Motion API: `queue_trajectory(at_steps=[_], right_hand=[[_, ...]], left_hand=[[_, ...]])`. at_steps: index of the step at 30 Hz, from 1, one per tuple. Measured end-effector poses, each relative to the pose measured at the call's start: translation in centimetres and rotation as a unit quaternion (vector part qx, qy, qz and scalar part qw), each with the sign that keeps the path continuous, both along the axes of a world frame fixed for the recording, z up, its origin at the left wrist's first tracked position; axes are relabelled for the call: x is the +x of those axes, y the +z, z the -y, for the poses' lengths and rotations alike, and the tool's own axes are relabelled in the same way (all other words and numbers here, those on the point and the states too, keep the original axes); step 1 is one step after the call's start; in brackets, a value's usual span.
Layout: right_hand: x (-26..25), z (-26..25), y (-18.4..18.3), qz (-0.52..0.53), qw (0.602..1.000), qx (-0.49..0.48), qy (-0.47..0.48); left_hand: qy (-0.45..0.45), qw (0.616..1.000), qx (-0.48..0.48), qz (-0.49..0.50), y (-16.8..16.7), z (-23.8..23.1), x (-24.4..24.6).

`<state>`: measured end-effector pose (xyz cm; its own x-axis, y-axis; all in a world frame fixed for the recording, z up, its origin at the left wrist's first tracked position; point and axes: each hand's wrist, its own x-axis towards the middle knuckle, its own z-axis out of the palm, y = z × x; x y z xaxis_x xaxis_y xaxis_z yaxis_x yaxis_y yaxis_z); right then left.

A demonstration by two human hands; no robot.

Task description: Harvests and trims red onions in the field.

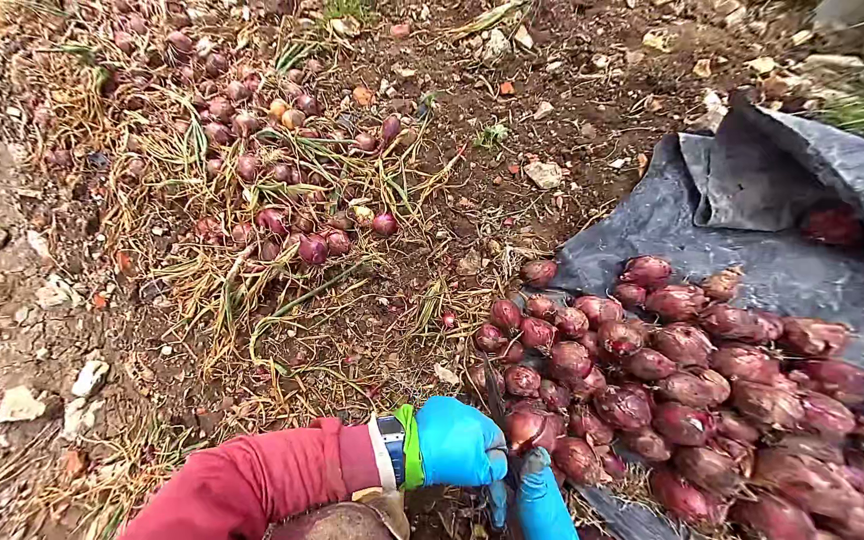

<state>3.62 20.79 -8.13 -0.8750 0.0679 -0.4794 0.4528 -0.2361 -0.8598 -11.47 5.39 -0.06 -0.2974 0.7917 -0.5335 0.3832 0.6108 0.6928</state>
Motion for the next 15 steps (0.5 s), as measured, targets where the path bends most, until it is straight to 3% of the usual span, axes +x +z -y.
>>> queue_trajectory(at_steps=[3,5,6,8,10,13,15], right_hand=[[-0.6,-1.6,-0.7,-0.050,0.987,-0.066,-0.136],[-0.7,-3.5,-1.5,-0.045,0.979,-0.070,-0.188],[-0.7,-4.0,-1.9,-0.036,0.978,-0.049,-0.197],[-0.8,-3.9,-2.3,-0.015,0.983,-0.014,-0.184],[-1.5,-2.9,-2.8,0.020,0.987,0.000,-0.160],[-3.4,-0.8,-4.1,0.069,0.988,-0.021,-0.135],[-5.0,0.7,-4.7,0.081,0.990,-0.018,-0.113]], left_hand=[[0.199,0.977,0.006,-0.074,-0.3,1.9,-6.0],[0.346,0.925,-0.027,-0.154,-1.5,6.4,-12.4],[0.372,0.900,-0.059,-0.218,-2.4,9.3,-15.7],[0.331,0.864,-0.162,-0.344,-4.8,15.5,-21.4],[0.268,0.851,-0.268,-0.365,-8.2,20.3,-25.2],[0.247,0.866,-0.284,-0.330,-12.1,23.7,-28.0],[0.259,0.868,-0.269,-0.326,-12.0,23.5,-28.4]])
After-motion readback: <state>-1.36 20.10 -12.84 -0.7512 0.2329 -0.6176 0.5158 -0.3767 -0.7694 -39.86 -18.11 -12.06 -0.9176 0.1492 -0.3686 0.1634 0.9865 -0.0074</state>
